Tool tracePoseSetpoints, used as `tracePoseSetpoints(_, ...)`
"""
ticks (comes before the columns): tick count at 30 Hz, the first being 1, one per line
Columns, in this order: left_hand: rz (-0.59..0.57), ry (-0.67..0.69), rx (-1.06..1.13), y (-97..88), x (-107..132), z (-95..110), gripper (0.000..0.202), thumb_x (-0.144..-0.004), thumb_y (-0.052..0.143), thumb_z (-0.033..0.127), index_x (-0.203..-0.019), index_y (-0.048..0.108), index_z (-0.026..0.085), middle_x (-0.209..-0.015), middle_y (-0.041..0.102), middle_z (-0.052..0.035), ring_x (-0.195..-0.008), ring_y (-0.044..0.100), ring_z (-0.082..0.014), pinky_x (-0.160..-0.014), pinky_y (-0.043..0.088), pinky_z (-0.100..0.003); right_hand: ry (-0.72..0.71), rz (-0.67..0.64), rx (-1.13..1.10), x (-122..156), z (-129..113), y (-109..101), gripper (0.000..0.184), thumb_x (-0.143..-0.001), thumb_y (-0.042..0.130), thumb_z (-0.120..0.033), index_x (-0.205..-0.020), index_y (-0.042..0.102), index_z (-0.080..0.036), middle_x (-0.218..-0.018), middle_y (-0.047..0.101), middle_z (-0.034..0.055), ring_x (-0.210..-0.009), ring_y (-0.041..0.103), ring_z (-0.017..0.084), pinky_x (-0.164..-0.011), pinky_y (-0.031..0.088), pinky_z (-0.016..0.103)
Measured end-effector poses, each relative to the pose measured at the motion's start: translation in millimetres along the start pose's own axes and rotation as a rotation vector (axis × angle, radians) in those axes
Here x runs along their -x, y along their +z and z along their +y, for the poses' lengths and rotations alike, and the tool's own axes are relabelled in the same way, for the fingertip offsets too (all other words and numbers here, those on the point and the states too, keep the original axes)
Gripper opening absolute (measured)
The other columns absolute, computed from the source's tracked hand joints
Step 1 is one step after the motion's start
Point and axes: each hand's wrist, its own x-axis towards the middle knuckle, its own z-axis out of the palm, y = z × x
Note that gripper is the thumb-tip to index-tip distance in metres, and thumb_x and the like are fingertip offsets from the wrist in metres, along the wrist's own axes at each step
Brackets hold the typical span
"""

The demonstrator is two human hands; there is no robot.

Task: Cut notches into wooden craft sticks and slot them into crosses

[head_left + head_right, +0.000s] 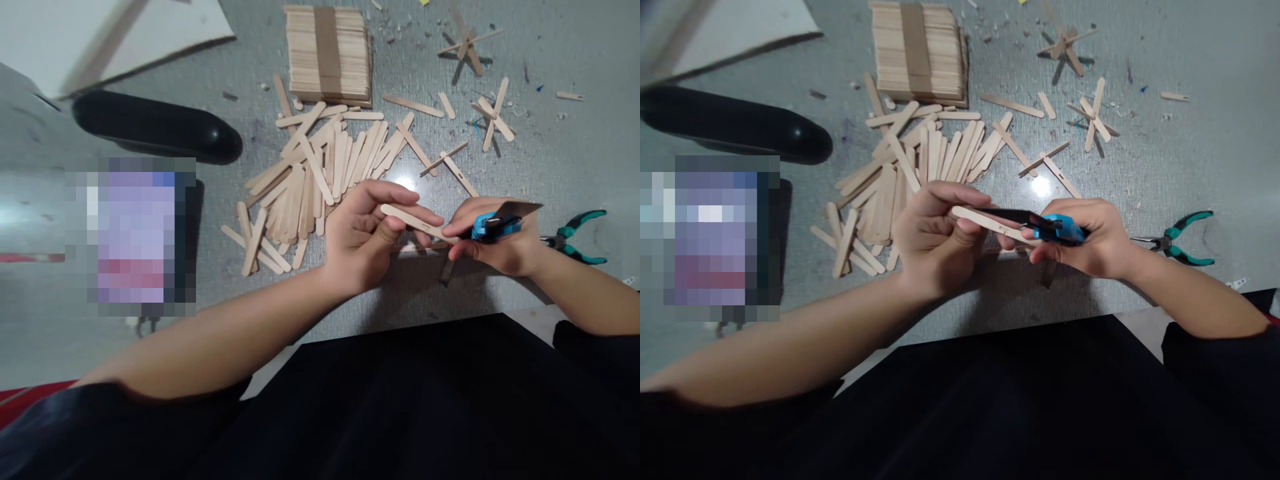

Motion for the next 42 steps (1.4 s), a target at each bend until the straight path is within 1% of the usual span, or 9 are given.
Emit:
tracePoseSetpoints(5,0.098,0.018,0.083,4.9,-2.8,-7.2,0.043,-0.101,0.096,0.060,-0.122,0.074,0.029,-0.093,0.092,-0.0005,-0.064,0.083,-0.0163,-0.068,0.073,-0.032,0.030,0.015,0.021,0.9,1.1,4.0,0.023,-0.097,0.102,-0.030,-0.118,0.094,-0.031,-0.099,0.088,-0.0001,-0.079,0.081,0.015,-0.067,0.068,0.028)
tracePoseSetpoints(10,0.173,-0.017,0.105,7.3,-3.2,-18.3,0.039,-0.103,0.094,0.059,-0.127,0.084,0.029,-0.102,0.094,-0.0002,-0.067,0.081,-0.0105,-0.071,0.072,-0.026,0.081,-0.014,0.114,-1.6,-4.7,7.4,0.011,-0.098,0.100,-0.026,-0.097,0.090,-0.028,-0.093,0.086,-0.0020,-0.078,0.080,0.015,-0.071,0.066,0.029)
tracePoseSetpoints(14,0.208,-0.012,0.049,8.4,0.0,-15.4,0.031,-0.106,0.091,0.055,-0.129,0.090,0.034,-0.104,0.096,0.0009,-0.069,0.082,-0.0109,-0.073,0.073,-0.026,0.082,0.001,0.101,-2.4,-8.2,11.5,0.012,-0.099,0.097,-0.021,-0.094,0.088,-0.026,-0.092,0.085,-0.0016,-0.079,0.081,0.015,-0.072,0.065,0.029)
tracePoseSetpoints(18,0.226,0.054,-0.012,12.6,0.4,-7.3,0.031,-0.108,0.089,0.056,-0.124,0.091,0.030,-0.097,0.095,-0.0002,-0.068,0.083,-0.0122,-0.070,0.073,-0.025,0.083,-0.035,0.071,-1.9,-6.8,13.3,0.012,-0.103,0.093,-0.020,-0.094,0.088,-0.026,-0.093,0.086,-0.0014,-0.078,0.083,0.015,-0.073,0.067,0.030)
tracePoseSetpoints(21,0.164,0.007,0.002,12.6,0.9,-3.8,0.037,-0.105,0.091,0.057,-0.130,0.087,0.030,-0.097,0.095,-0.0011,-0.070,0.085,-0.0153,-0.070,0.074,-0.028,0.072,0.000,0.097,0.8,-0.6,13.9,0.010,-0.100,0.097,-0.024,-0.096,0.089,-0.028,-0.092,0.086,-0.0018,-0.078,0.082,0.016,-0.072,0.067,0.031)
tracePoseSetpoints(24,0.009,-0.068,0.027,8.3,2.0,-4.8,0.069,-0.093,0.103,0.053,-0.153,0.074,0.033,-0.098,0.093,-0.0010,-0.073,0.086,-0.0179,-0.069,0.073,-0.029,0.092,0.083,0.124,3.6,5.4,13.9,0.010,-0.098,0.101,-0.033,-0.098,0.091,-0.031,-0.093,0.086,-0.0018,-0.082,0.083,0.018,-0.076,0.069,0.033)
tracePoseSetpoints(26,-0.025,-0.110,0.005,5.0,2.7,-7.0,0.086,-0.088,0.107,0.048,-0.163,0.066,0.034,-0.097,0.092,-0.0011,-0.075,0.086,-0.0189,-0.070,0.073,-0.029,0.101,0.080,0.150,3.6,6.1,13.2,0.008,-0.100,0.099,-0.033,-0.099,0.091,-0.032,-0.095,0.088,-0.0020,-0.085,0.085,0.018,-0.078,0.071,0.034)
tracePoseSetpoints(32,0.023,-0.064,-0.004,3.4,3.7,-10.1,0.080,-0.088,0.106,0.041,-0.159,0.069,0.034,-0.095,0.088,-0.0007,-0.077,0.085,-0.0197,-0.071,0.072,-0.030,-0.085,0.003,0.165,-1.5,0.6,12.8,0.020,-0.099,0.095,-0.015,-0.109,0.090,-0.031,-0.094,0.090,-0.0038,-0.077,0.085,0.015,-0.069,0.067,0.027)
tracePoseSetpoints(42,0.045,-0.109,-0.036,5.2,0.9,-9.8,0.087,-0.085,0.108,0.041,-0.162,0.069,0.034,-0.090,0.084,0.0005,-0.074,0.082,-0.0189,-0.069,0.070,-0.030,0.007,0.043,0.289,2.8,2.0,12.2,0.011,-0.097,0.100,-0.030,-0.095,0.089,-0.029,-0.090,0.089,-0.0018,-0.075,0.083,0.018,-0.069,0.067,0.031)
